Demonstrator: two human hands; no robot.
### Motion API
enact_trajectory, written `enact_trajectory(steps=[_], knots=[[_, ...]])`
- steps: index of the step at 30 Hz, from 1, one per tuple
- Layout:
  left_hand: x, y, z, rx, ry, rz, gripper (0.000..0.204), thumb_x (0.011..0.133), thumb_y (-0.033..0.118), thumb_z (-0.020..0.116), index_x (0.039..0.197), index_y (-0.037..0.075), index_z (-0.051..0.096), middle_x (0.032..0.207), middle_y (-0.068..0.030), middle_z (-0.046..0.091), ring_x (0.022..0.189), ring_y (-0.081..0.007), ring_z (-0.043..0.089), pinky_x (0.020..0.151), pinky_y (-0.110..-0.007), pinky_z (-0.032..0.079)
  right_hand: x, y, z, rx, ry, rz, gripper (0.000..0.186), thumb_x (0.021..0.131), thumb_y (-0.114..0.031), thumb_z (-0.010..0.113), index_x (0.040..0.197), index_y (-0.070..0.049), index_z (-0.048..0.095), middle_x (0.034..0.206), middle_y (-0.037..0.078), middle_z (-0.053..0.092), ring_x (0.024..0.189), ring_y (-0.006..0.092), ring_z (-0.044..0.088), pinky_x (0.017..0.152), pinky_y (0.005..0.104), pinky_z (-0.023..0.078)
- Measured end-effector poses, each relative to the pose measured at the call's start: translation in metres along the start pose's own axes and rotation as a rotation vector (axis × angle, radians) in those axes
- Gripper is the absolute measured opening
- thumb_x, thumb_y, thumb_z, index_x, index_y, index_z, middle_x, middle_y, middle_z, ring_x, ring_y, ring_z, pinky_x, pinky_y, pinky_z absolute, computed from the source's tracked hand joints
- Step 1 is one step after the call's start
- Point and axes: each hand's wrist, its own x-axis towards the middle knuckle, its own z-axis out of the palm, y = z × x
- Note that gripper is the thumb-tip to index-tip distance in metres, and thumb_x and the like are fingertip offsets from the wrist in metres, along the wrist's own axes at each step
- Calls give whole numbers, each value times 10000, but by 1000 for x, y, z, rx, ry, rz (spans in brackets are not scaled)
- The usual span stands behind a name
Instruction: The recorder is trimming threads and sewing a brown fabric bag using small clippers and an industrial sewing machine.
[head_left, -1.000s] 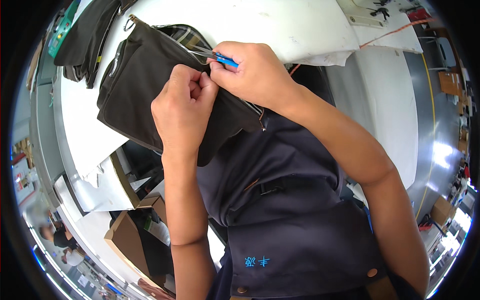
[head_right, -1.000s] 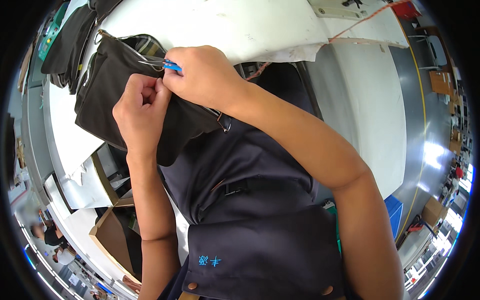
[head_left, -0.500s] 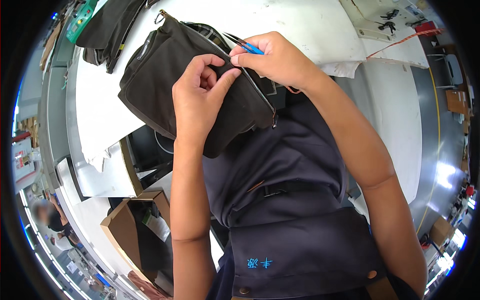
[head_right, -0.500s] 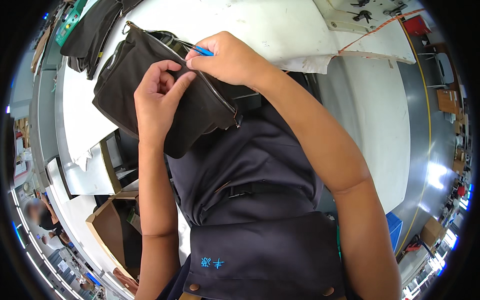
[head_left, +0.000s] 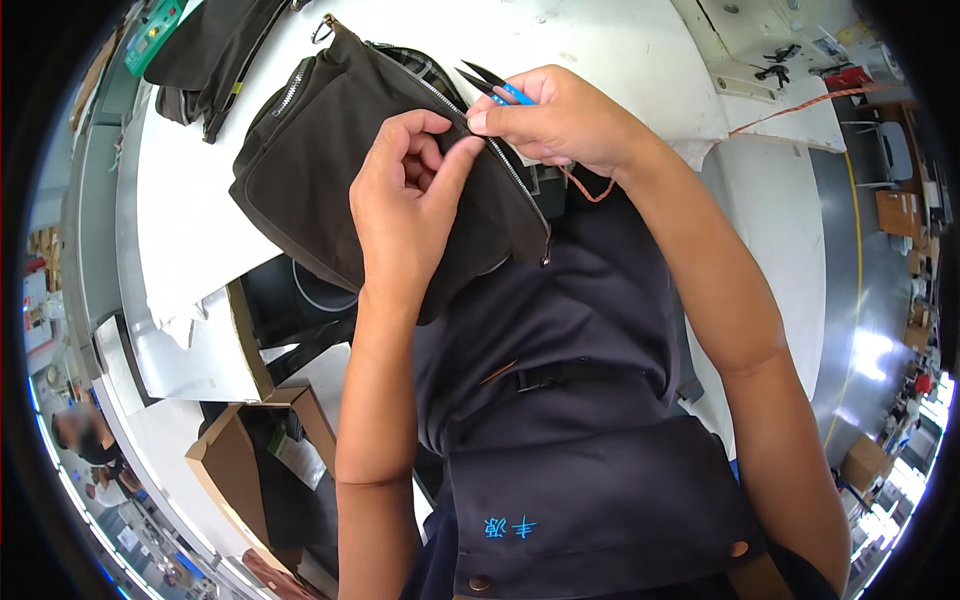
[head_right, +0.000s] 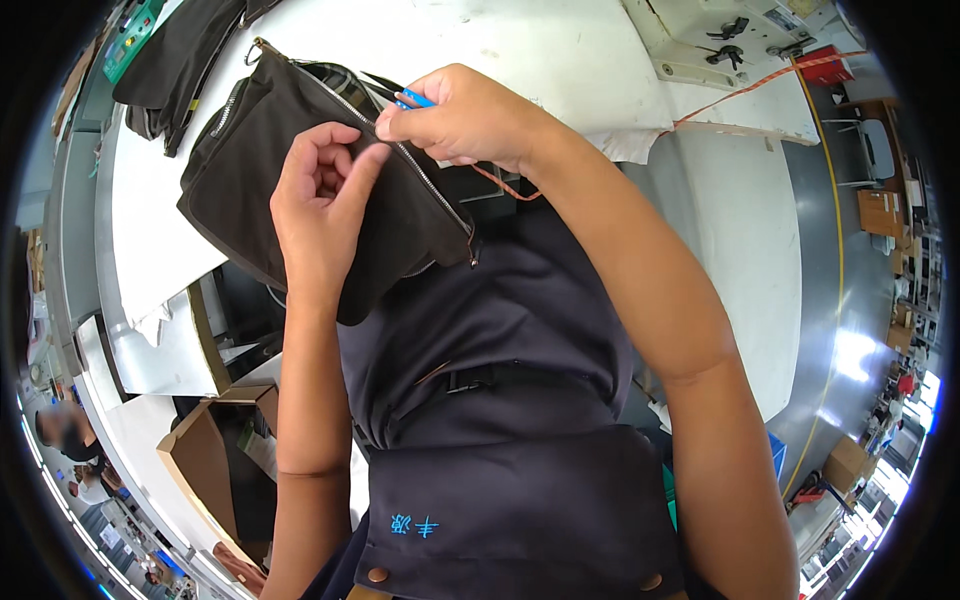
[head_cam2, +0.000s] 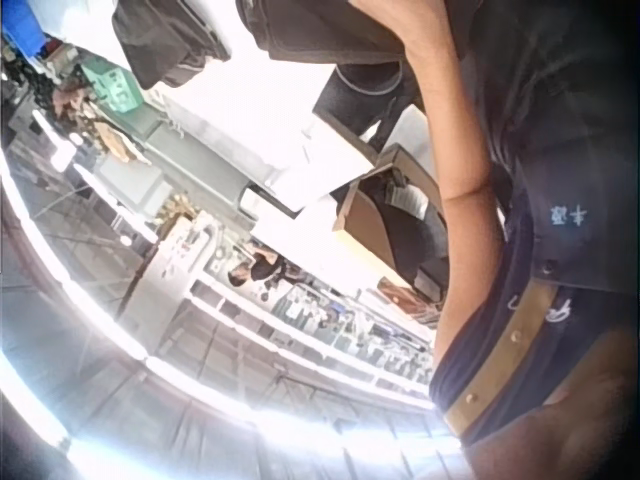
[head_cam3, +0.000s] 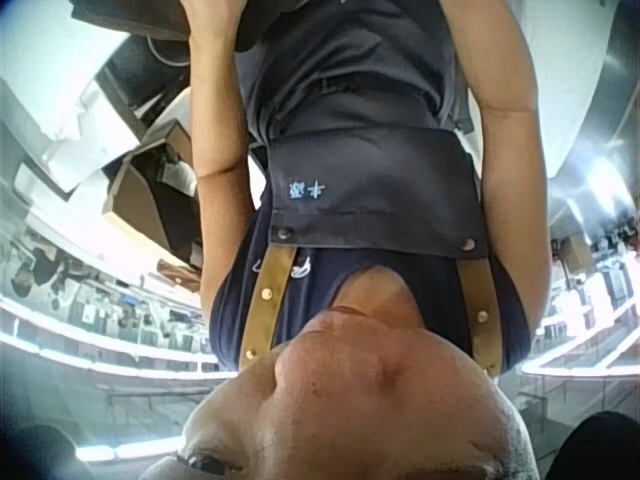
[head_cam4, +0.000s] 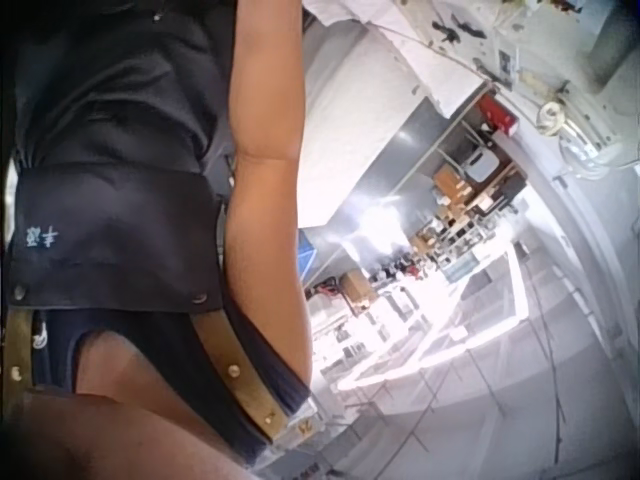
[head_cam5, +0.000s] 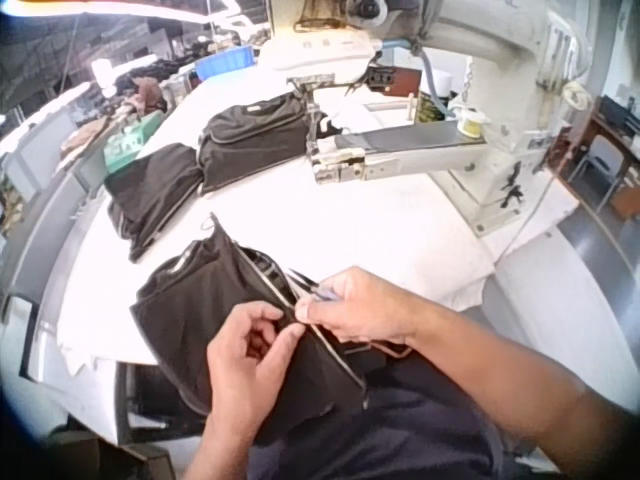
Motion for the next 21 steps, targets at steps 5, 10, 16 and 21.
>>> enact_trajectory(steps=[5,10,16,21], knots=[[-9,9,5,133,148,195,140,949,29,772,1084,4,741,983,-46,709,752,-77,644,647,-237,528,0,7,-6,-1,-13,-21,211,997,-216,741,1045,-10,733,618,-60,532,468,10,388,421,206,291],[-15,11,8,403,187,370,136,911,32,799,1042,14,769,1012,-86,744,749,-161,703,672,-279,571,-1,5,-1,16,6,-8,203,989,-210,741,1024,-10,735,605,-56,525,466,13,386,421,208,291],[-5,38,3,784,34,392,63,931,120,752,966,68,758,978,-50,742,754,-266,731,631,-352,568,0,3,6,-101,97,-44,179,984,-189,722,983,-10,726,590,-58,504,465,21,371,423,225,264],[6,47,6,1158,-156,519,86,910,110,693,882,83,616,873,-41,625,688,-229,692,581,-366,559,3,6,1,-15,53,-33,168,987,-174,703,922,-19,712,585,-53,489,470,25,359,425,239,245]])
